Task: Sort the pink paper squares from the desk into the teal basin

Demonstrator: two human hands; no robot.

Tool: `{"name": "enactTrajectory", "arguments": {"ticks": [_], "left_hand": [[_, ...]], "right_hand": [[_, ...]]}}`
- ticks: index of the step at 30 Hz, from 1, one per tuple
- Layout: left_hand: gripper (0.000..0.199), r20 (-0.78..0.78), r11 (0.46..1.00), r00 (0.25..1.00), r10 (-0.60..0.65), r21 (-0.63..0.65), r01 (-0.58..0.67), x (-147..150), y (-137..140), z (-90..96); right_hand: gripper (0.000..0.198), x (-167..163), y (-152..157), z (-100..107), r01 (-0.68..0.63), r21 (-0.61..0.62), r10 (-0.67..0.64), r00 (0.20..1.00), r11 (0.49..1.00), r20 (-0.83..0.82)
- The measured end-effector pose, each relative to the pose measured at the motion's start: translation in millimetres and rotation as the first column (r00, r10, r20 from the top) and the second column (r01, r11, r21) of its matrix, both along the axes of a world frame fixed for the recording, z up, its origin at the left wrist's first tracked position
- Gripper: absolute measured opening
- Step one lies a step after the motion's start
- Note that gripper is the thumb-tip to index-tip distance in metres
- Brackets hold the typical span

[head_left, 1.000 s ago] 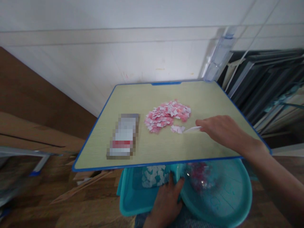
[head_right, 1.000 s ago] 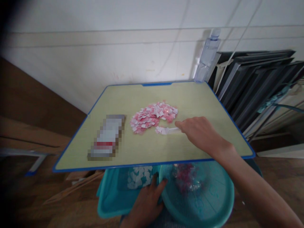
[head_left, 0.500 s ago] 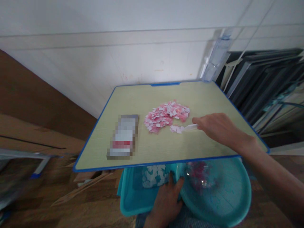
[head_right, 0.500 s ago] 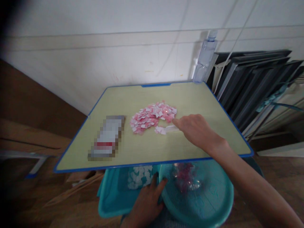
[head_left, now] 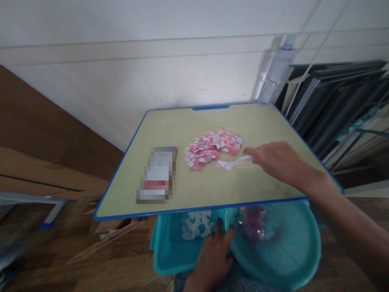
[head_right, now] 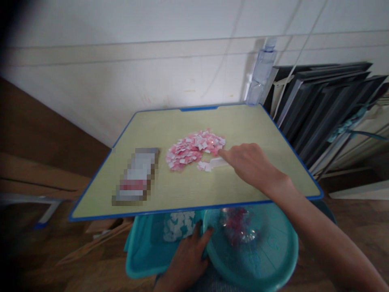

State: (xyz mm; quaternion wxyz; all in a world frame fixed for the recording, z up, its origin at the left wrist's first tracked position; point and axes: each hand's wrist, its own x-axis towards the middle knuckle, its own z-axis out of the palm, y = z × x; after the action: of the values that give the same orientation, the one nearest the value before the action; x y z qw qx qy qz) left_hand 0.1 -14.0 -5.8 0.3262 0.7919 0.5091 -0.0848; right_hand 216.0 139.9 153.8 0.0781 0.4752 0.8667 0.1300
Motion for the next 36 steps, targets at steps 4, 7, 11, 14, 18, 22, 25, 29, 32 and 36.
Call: {"name": "enactTrajectory", "arguments": {"ticks": [4,7,11,14,18,22,25,29,32,36], "left_hand": [[0.063,-0.004,1.000,1.000,-0.001,0.001,0.001,-0.2,-0.4,0.3],[0.063,-0.002,1.000,1.000,0.001,0.004,-0.001,-0.4,-0.6,-1.3],[0.063,-0.001,1.000,1.000,0.010,0.004,-0.010,-0.6,-1.2,-3.5],[0.062,0.001,1.000,1.000,0.003,-0.010,-0.003,-0.4,-1.3,-2.3],[0.063,-0.013,1.000,1.000,0.001,-0.013,-0.001,0.0,-1.0,-0.5],[0.064,-0.011,1.000,1.000,0.002,-0.006,-0.002,-0.1,-1.1,-3.4],[0.063,-0.004,1.000,1.000,0.003,0.008,-0.003,-0.7,-1.1,-6.0],[0.061,0.013,1.000,1.000,0.003,0.010,-0.003,-1.4,-0.6,-4.9],[0.061,0.011,1.000,1.000,0.002,0.002,-0.002,-1.5,-0.7,-2.6],[0.062,0.000,1.000,1.000,0.002,0.014,-0.002,-1.6,-0.9,-2.3]], "right_hand": [[0.040,-5.8,2.0,-3.9,-0.028,-0.007,0.028,1.000,1.000,-0.006],[0.039,-5.1,-1.5,-3.4,-0.043,-0.026,0.042,0.999,0.999,-0.027],[0.039,2.5,-6.9,-4.1,-0.069,-0.009,0.069,0.997,0.998,-0.044],[0.039,10.5,-10.5,-5.7,-0.129,0.025,0.130,0.990,0.991,-0.058],[0.033,18.9,-18.0,-4.7,-0.212,0.049,0.215,0.974,0.976,-0.071],[0.031,26.7,-25.3,-5.4,-0.245,0.072,0.252,0.961,0.967,-0.117],[0.032,33.9,-28.3,-9.0,-0.250,0.070,0.258,0.953,0.966,-0.160],[0.031,41.6,-31.7,-12.0,-0.276,0.076,0.286,0.937,0.958,-0.200],[0.032,46.2,-34.8,-11.6,-0.292,0.077,0.302,0.929,0.953,-0.211],[0.033,54.1,-38.1,-11.8,-0.320,0.063,0.326,0.919,0.945,-0.223]]}}
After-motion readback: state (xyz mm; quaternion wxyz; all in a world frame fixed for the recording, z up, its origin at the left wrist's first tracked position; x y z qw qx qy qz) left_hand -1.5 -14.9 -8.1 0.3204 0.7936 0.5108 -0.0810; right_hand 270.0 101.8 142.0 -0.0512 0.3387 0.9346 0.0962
